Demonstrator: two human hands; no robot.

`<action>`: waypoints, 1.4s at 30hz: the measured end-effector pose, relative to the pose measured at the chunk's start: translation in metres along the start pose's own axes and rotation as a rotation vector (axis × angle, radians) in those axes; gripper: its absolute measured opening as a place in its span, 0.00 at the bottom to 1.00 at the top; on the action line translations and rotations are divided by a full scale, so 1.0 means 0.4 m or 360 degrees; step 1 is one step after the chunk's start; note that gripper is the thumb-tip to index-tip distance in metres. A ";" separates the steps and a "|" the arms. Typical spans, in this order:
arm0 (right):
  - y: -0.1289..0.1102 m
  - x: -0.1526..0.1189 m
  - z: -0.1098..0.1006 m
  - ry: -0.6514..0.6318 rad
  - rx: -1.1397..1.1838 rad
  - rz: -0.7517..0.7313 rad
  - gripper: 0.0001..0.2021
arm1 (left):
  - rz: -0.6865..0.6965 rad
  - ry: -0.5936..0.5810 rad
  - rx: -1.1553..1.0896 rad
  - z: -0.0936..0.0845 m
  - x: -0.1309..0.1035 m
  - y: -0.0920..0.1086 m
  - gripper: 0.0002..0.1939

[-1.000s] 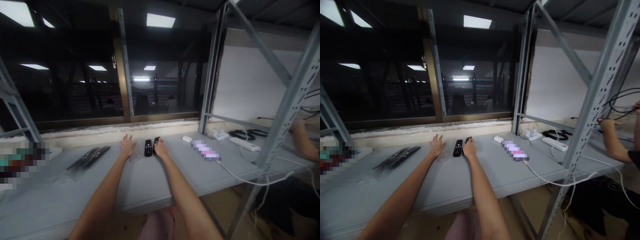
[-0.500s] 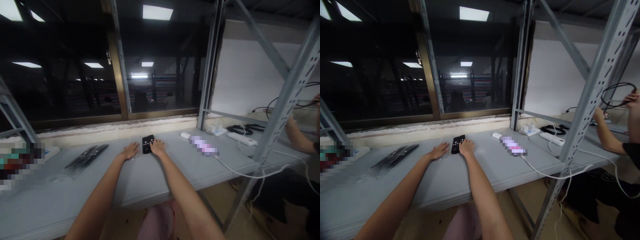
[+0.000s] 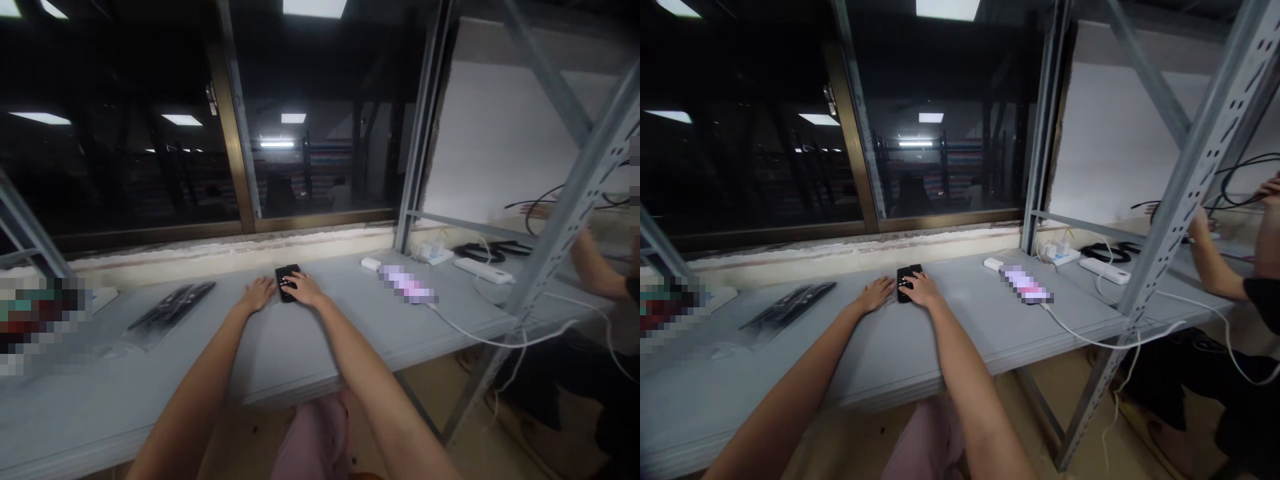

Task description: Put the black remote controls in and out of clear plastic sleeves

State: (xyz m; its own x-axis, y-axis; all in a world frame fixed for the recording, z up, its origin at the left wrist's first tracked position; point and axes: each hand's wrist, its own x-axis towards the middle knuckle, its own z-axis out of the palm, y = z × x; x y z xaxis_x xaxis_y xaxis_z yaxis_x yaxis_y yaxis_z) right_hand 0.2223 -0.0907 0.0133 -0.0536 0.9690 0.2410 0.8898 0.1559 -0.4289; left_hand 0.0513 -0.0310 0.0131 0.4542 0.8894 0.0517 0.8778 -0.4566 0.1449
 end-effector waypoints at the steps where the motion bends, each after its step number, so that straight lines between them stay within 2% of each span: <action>1: 0.001 0.003 0.004 0.0004 0.0005 -0.0033 0.25 | -0.0004 0.0006 0.0001 0.001 0.001 -0.002 0.28; 5: -0.001 0.004 0.007 -0.0013 0.0024 -0.0062 0.25 | -0.0008 0.0019 0.0019 -0.002 0.002 -0.005 0.27; 11: -0.014 -0.011 -0.009 -0.0048 0.0002 0.0033 0.25 | -0.0063 0.0034 -0.0118 -0.014 0.001 -0.004 0.28; 14: -0.020 -0.018 -0.016 -0.0033 -0.0006 0.0036 0.25 | -0.0111 0.0151 -0.0246 -0.027 0.005 -0.007 0.28; 16: -0.024 -0.023 -0.020 0.0022 -0.0004 0.0032 0.24 | -0.0174 0.0309 -0.0262 -0.040 0.001 -0.023 0.28; 19: -0.027 -0.029 -0.022 0.0136 -0.0009 0.0039 0.23 | -0.0434 0.0643 -0.0114 -0.057 -0.023 -0.084 0.27; 21: -0.027 -0.030 -0.020 0.0155 -0.0029 0.0039 0.22 | -0.0771 0.0847 -0.0036 -0.060 -0.051 -0.142 0.28; 23: -0.025 -0.028 -0.016 0.0151 -0.0056 0.0022 0.21 | -0.1091 0.0919 -0.0021 -0.057 -0.078 -0.194 0.28; 24: -0.024 -0.026 -0.014 0.0153 -0.0069 0.0009 0.21 | -0.1193 0.0891 -0.0017 -0.055 -0.089 -0.214 0.28; 26: -0.021 -0.023 -0.010 0.0173 -0.0080 -0.0015 0.20 | -0.1260 0.0773 -0.0001 -0.055 -0.102 -0.232 0.26; 28: -0.020 -0.022 -0.008 0.0208 -0.0077 -0.0032 0.19 | -0.1225 0.0686 0.0032 -0.062 -0.106 -0.229 0.25; 33: -0.022 -0.026 -0.010 0.0266 -0.0119 -0.0051 0.16 | -0.1163 0.0610 0.0138 -0.096 -0.106 -0.203 0.22; 36: -0.023 -0.028 -0.012 0.0283 -0.0145 -0.0067 0.15 | -0.1213 0.0504 0.0110 -0.121 -0.112 -0.213 0.21; 39: -0.023 -0.028 -0.013 0.0304 -0.0147 -0.0067 0.14 | -0.1271 0.0372 0.0061 -0.144 -0.119 -0.231 0.25; 42: -0.024 -0.027 -0.013 0.0328 -0.0123 -0.0064 0.14 | -0.1235 0.0261 -0.0053 -0.158 -0.122 -0.244 0.26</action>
State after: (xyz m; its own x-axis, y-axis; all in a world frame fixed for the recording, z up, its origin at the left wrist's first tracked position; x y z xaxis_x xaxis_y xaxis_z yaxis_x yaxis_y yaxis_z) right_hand 0.2169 -0.1037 0.0193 -0.0029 0.9014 0.4330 0.9214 0.1707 -0.3491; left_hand -0.0662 -0.0284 0.0591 -0.3158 0.9464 0.0683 0.9283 0.2933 0.2286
